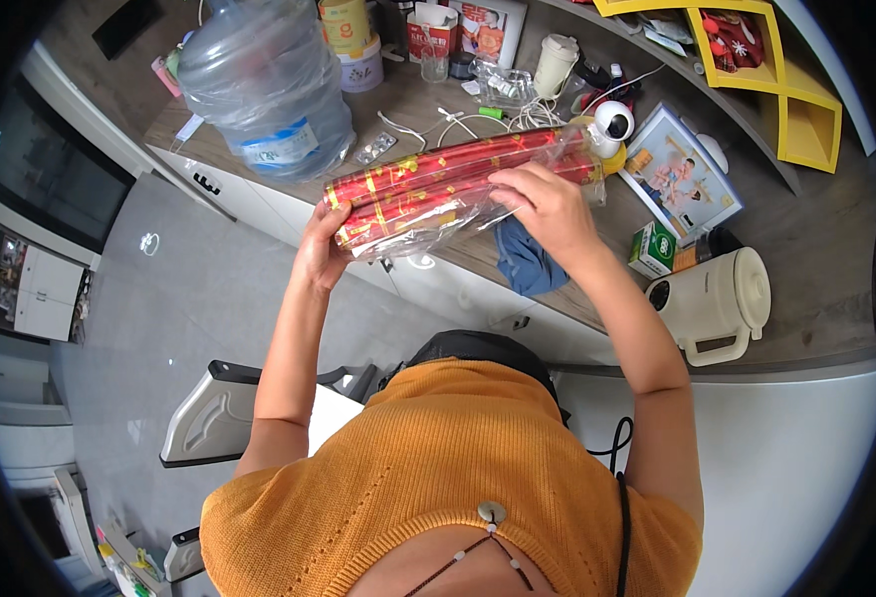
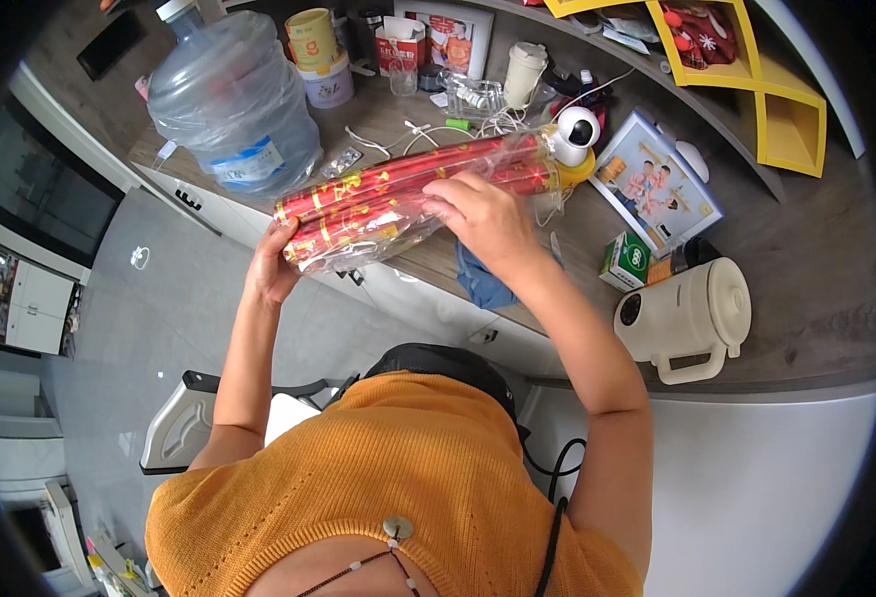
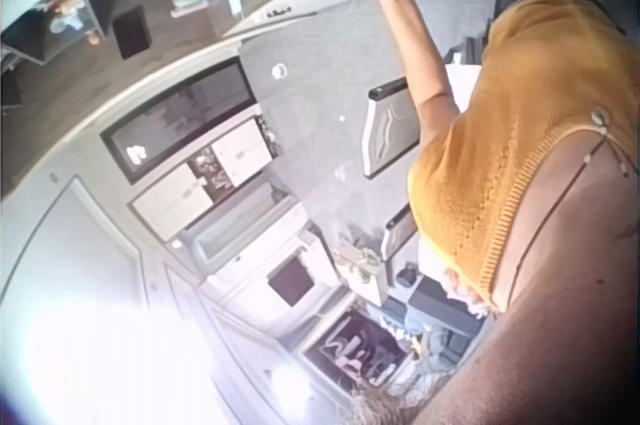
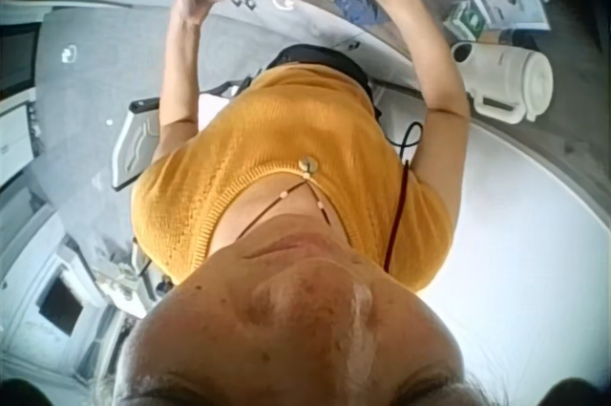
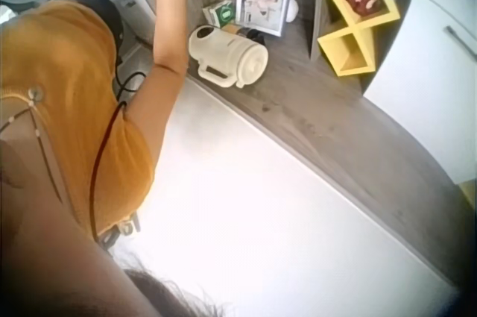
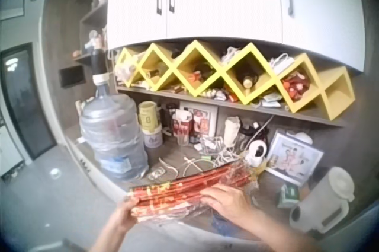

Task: The person organizes various household items including holiday decorations, a cloth, and zip ties on a kitchen counter and shelving unit.

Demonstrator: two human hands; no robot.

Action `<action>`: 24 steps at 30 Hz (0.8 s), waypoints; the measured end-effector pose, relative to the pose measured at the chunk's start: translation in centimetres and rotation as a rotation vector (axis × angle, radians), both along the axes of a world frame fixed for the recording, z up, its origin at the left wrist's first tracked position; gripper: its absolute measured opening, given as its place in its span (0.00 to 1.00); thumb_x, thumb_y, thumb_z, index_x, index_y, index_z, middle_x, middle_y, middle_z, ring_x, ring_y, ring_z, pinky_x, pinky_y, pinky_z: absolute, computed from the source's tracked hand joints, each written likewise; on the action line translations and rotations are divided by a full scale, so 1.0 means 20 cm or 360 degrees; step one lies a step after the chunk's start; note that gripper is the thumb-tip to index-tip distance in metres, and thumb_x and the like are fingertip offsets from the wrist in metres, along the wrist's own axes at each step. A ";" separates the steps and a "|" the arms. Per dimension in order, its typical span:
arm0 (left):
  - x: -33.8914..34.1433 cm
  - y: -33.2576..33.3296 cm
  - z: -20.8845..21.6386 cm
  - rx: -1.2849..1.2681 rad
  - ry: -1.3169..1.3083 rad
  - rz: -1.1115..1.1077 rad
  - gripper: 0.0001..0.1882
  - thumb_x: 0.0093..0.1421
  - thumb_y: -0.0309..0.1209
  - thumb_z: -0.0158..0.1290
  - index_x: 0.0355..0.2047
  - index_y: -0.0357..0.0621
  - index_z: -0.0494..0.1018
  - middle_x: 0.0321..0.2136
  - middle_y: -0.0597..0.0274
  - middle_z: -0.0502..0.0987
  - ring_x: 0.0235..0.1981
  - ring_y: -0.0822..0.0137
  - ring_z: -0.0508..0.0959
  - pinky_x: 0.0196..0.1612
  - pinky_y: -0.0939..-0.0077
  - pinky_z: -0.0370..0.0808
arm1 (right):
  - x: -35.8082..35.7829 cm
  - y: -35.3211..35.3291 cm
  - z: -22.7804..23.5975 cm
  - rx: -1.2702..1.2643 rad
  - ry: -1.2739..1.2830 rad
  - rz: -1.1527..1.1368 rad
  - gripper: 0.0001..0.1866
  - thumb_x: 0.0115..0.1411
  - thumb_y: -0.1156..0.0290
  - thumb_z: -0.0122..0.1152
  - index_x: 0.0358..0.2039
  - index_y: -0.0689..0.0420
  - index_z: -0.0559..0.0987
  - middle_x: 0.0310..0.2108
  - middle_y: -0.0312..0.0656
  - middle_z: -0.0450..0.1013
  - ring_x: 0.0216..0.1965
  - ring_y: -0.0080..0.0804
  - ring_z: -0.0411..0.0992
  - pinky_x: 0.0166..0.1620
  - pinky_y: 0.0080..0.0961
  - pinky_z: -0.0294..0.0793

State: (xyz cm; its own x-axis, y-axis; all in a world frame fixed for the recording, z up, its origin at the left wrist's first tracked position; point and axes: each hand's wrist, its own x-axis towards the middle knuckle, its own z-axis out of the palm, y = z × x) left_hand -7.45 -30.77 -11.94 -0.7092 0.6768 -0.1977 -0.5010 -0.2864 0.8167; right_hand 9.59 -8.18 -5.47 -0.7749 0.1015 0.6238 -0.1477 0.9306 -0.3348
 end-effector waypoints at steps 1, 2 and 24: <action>0.00 0.01 -0.01 -0.0017 0.0006 0.0007 0.25 0.55 0.34 0.49 0.51 0.40 0.58 0.46 0.55 0.69 0.44 0.64 0.73 0.45 0.66 0.72 | 0.01 0.00 0.04 -0.0081 -0.0022 0.0012 0.10 0.47 0.71 0.61 0.32 0.57 0.76 0.29 0.41 0.73 0.30 0.38 0.72 0.32 0.26 0.71; 0.00 0.01 -0.02 -0.0022 0.0023 -0.0016 0.25 0.55 0.34 0.49 0.51 0.40 0.58 0.46 0.54 0.69 0.44 0.64 0.73 0.46 0.67 0.71 | 0.01 0.00 0.07 -0.0035 -0.0041 0.0028 0.10 0.47 0.71 0.60 0.32 0.57 0.76 0.29 0.41 0.73 0.30 0.38 0.72 0.33 0.27 0.71; -0.16 0.02 -0.07 -0.0038 -0.0088 -0.0158 0.25 0.53 0.33 0.50 0.50 0.39 0.60 0.43 0.54 0.71 0.41 0.63 0.74 0.46 0.67 0.71 | 0.14 0.18 0.07 0.0149 -0.0172 -0.0252 0.07 0.50 0.70 0.56 0.31 0.55 0.76 0.32 0.40 0.72 0.34 0.39 0.71 0.37 0.30 0.71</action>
State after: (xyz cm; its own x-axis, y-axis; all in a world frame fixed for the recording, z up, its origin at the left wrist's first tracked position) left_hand -10.57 -30.31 -13.39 -0.6264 0.7378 -0.2514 -0.5704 -0.2141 0.7930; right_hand 12.42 -4.49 -4.09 -0.8167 0.1731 0.5505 0.0351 0.9671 -0.2520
